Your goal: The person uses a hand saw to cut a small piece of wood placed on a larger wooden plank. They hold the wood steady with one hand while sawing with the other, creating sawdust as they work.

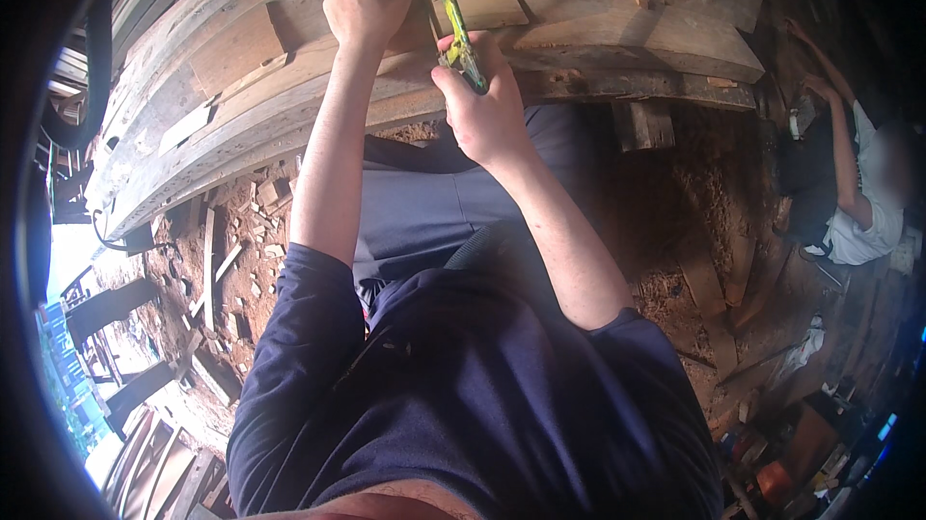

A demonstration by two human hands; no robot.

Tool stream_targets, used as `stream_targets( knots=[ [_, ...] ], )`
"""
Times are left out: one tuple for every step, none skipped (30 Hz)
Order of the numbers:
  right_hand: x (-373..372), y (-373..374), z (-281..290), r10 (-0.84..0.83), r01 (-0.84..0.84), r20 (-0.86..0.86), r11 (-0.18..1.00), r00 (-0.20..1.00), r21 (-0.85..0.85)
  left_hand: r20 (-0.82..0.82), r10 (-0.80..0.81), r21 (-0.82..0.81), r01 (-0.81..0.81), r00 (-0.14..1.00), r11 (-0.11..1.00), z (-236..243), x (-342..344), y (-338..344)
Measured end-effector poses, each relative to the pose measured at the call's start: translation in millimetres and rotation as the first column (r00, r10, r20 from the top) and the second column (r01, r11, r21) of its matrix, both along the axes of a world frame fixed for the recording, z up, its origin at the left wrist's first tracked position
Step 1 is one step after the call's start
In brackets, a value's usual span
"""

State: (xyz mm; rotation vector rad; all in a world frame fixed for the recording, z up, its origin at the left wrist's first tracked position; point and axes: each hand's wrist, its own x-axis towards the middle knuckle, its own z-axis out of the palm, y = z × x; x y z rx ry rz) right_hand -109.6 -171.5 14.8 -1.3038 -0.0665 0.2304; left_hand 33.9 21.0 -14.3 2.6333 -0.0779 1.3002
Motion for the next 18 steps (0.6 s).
stream_targets(
  knots=[
    [0.0, -0.1, 0.2, -0.001, 0.001, -0.001, 1.0, 1.0, 0.0, -0.007, 0.006, 0.004, -0.006, 1.0, 1.0, 0.0, -0.1, 0.1],
    [0.0, -0.3, 0.3, -0.001, 0.001, -0.002, 1.0, 1.0, 0.0, -0.013, 0.012, 0.008, -0.011, 1.0, 1.0, -0.1, -0.2, 0.2],
    [-0.1, -0.4, 0.5, -0.002, 0.002, -0.001, 1.0, 1.0, 0.001, -0.021, 0.008, 0.001, -0.008, 1.0, 1.0, 0.0, -0.3, 0.3],
    [-0.2, -0.6, 0.6, -0.003, 0.003, 0.0, 1.0, 1.0, 0.001, -0.029, 0.005, -0.006, -0.005, 1.0, 1.0, 0.0, -0.6, 0.5],
    [-0.2, -0.6, 0.7, -0.003, 0.003, 0.001, 1.0, 1.0, 0.002, -0.037, 0.001, -0.013, -0.002, 0.999, 1.0, 0.1, -0.9, 0.6],
    [-0.4, -0.5, 0.7, -0.003, 0.003, 0.0, 1.0, 1.0, 0.006, -0.022, 0.0, -0.017, -0.001, 1.0, 1.0, 0.2, -0.9, 0.3],
    [-0.5, -0.3, 0.5, -0.003, 0.003, 0.0, 1.0, 1.0, 0.01, -0.008, -0.001, -0.021, 0.001, 1.0, 1.0, 0.3, -1.0, 0.1],
    [-0.7, 0.1, 0.3, -0.002, 0.002, -0.001, 1.0, 1.0, 0.013, 0.006, -0.002, -0.025, 0.002, 1.0, 1.0, 0.3, -1.1, -0.1],
    [-0.7, 0.3, 0.0, -0.004, 0.003, 0.002, 1.0, 1.0, 0.014, 0.006, -0.006, -0.024, 0.006, 1.0, 1.0, 0.3, -1.1, -0.2],
    [-0.9, 0.6, -0.2, -0.005, 0.005, 0.006, 1.0, 1.0, 0.015, 0.005, -0.011, -0.023, 0.011, 1.0, 1.0, 0.3, -1.3, -0.1],
    [-1.0, 0.7, -0.5, -0.006, 0.006, 0.008, 1.0, 1.0, 0.016, 0.004, -0.015, -0.022, 0.015, 1.0, 1.0, 0.2, -1.5, 0.0],
    [-1.0, 0.6, -0.7, -0.005, 0.005, 0.007, 1.0, 1.0, 0.013, 0.012, -0.02, -0.027, 0.02, 1.0, 0.999, 0.0, -1.4, -0.3],
    [-1.0, 0.3, -0.8, -0.003, 0.003, 0.006, 1.0, 1.0, 0.01, 0.021, -0.024, -0.031, 0.024, 1.0, 0.999, -0.2, -1.3, -0.4],
    [-1.0, 0.0, -1.0, -0.001, 0.001, 0.006, 1.0, 1.0, 0.007, 0.029, -0.027, -0.035, 0.028, 0.999, 0.999, -0.4, -1.2, -0.5],
    [-1.0, -0.4, -1.0, 0.001, -0.001, 0.001, 1.0, 1.0, 0.017, 0.029, -0.022, -0.031, 0.023, 0.999, 0.999, -0.6, -1.0, -0.6],
    [-0.8, -0.8, -1.0, 0.004, -0.003, -0.004, 1.0, 1.0, 0.028, 0.028, -0.017, -0.027, 0.018, 0.999, 0.999, -0.8, -0.8, -0.6],
    [-0.7, -1.0, -1.0, 0.007, -0.006, -0.008, 0.999, 1.0, 0.039, 0.028, -0.011, -0.023, 0.012, 1.0, 1.0, -0.8, -0.4, -0.6],
    [-0.5, -1.2, -1.2, 0.005, -0.005, -0.008, 0.999, 1.0, 0.034, 0.033, -0.015, -0.025, 0.016, 0.999, 1.0, -1.0, -0.1, -0.5]
  ],
)
